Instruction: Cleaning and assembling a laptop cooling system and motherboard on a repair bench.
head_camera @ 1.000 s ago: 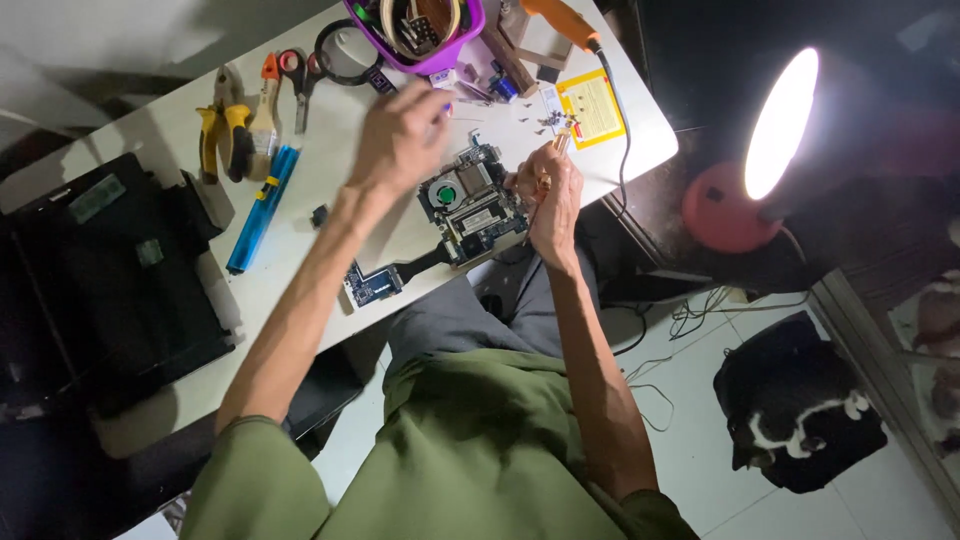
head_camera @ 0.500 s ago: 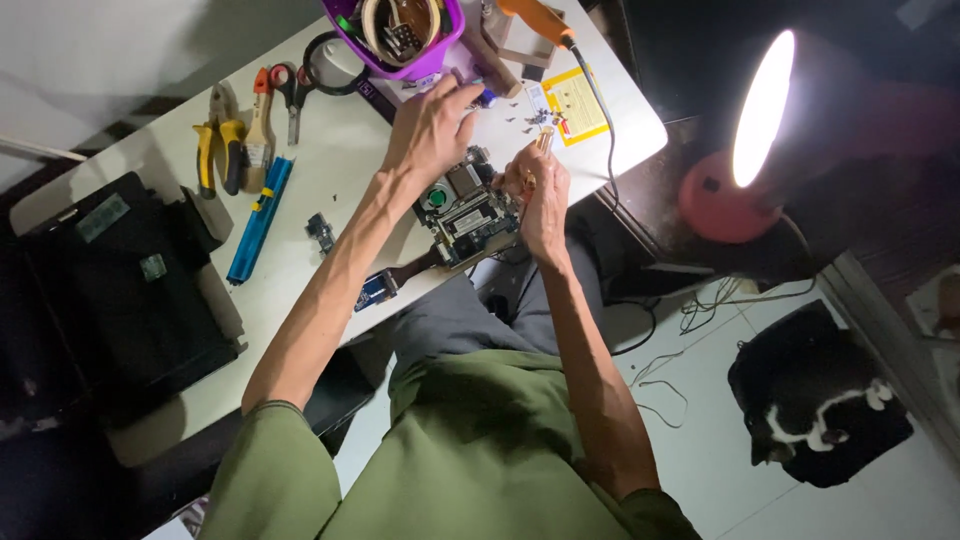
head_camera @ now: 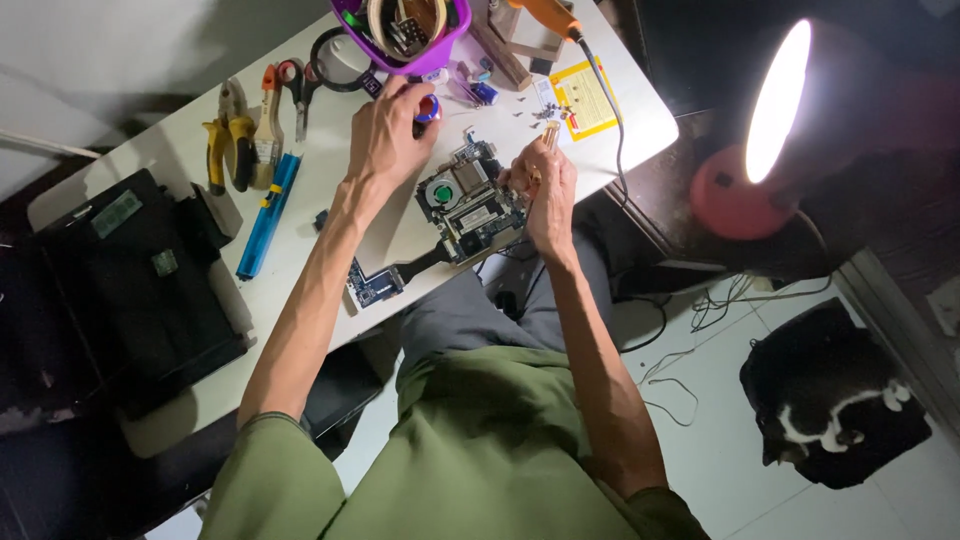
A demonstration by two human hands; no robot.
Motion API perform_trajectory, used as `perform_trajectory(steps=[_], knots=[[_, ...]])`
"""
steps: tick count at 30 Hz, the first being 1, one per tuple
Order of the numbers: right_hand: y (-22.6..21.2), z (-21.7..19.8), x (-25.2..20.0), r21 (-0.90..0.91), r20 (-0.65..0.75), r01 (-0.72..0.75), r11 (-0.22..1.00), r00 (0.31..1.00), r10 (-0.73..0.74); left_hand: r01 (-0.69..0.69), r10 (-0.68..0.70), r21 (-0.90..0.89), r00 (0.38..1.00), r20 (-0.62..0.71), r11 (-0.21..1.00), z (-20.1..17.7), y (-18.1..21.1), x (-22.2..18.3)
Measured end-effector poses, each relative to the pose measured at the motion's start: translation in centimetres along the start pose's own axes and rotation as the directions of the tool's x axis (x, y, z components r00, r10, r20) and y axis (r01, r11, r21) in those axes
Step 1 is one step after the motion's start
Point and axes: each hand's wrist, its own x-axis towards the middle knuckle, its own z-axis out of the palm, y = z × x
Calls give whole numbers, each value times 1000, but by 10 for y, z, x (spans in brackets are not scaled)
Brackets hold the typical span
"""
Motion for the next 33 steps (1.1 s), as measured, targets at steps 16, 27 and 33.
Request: perform_trajectory(steps=[16,27,33], knots=[[-1,-1,1,-31,12,-15,999,1000,15,-184,164,-26,925,-344,983,-61,20,39],[-4,1,0,-1,9,-16,1000,1000,16,-26,80,224,968,-237,974,-41,32,79],[-4,2,-2,-14,16,-19,1000,1000,19,-21,52,74,893,-446,997,-59,31,75]])
